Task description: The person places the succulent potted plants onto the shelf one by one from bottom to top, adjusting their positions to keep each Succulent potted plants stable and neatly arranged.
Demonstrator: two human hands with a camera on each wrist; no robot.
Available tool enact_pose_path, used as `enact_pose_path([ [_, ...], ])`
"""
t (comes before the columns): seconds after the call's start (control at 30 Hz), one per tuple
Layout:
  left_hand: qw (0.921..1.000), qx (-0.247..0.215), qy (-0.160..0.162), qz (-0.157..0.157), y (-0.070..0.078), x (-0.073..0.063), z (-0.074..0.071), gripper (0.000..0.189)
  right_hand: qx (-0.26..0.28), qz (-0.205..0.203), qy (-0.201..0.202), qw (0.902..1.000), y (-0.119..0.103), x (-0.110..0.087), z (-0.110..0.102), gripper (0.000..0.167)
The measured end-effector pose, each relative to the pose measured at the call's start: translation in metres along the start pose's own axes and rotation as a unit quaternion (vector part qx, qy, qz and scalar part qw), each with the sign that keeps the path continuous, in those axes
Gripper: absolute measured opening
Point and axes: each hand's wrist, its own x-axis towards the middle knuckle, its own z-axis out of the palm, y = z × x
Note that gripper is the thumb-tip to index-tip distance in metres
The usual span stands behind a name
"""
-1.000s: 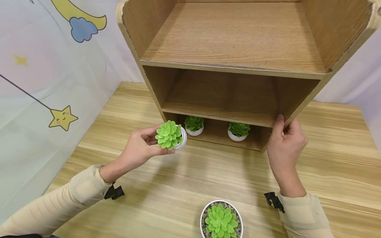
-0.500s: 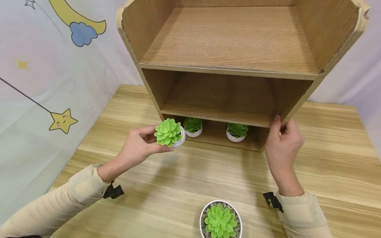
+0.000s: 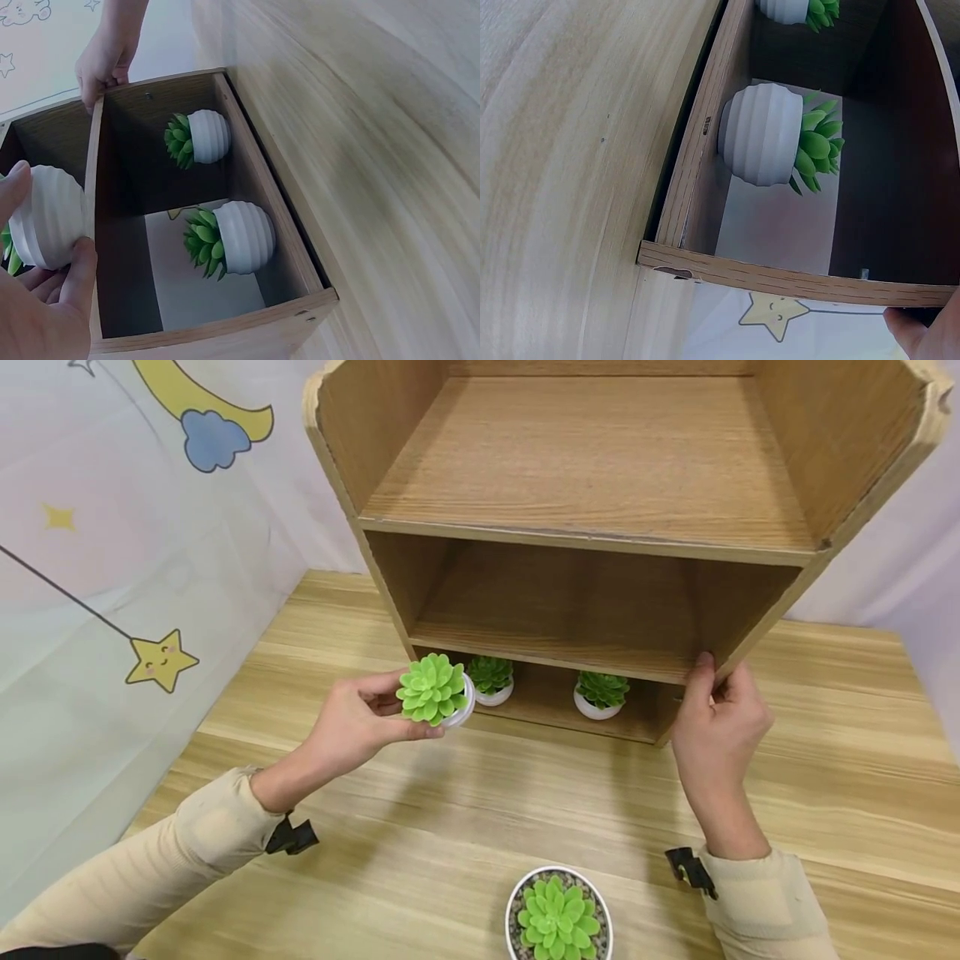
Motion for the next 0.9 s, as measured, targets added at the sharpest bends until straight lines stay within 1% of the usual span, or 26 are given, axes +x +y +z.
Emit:
enact_pose_path([
  [0.3, 0.9999, -0.014, 0.005, 0.006, 0.005, 0.005, 0.005, 0.066, 0.009, -0.002, -0.001, 1.0000, -0.007, -0.001, -0.001, 0.026],
  [0.53, 0.9998, -0.005, 0.013, 0.012, 0.006, 0.007, 0.006, 0.063, 0.017, -0.014, -0.001, 0.9997, -0.010, -0.001, -0.001, 0.027],
  [0.9, 0.9992, 0.002, 0.031, 0.026, 0.012, 0.014, 0.011, 0.062, 0.013, -0.013, 0.001, 0.9998, -0.007, -0.001, -0.001, 0.028],
])
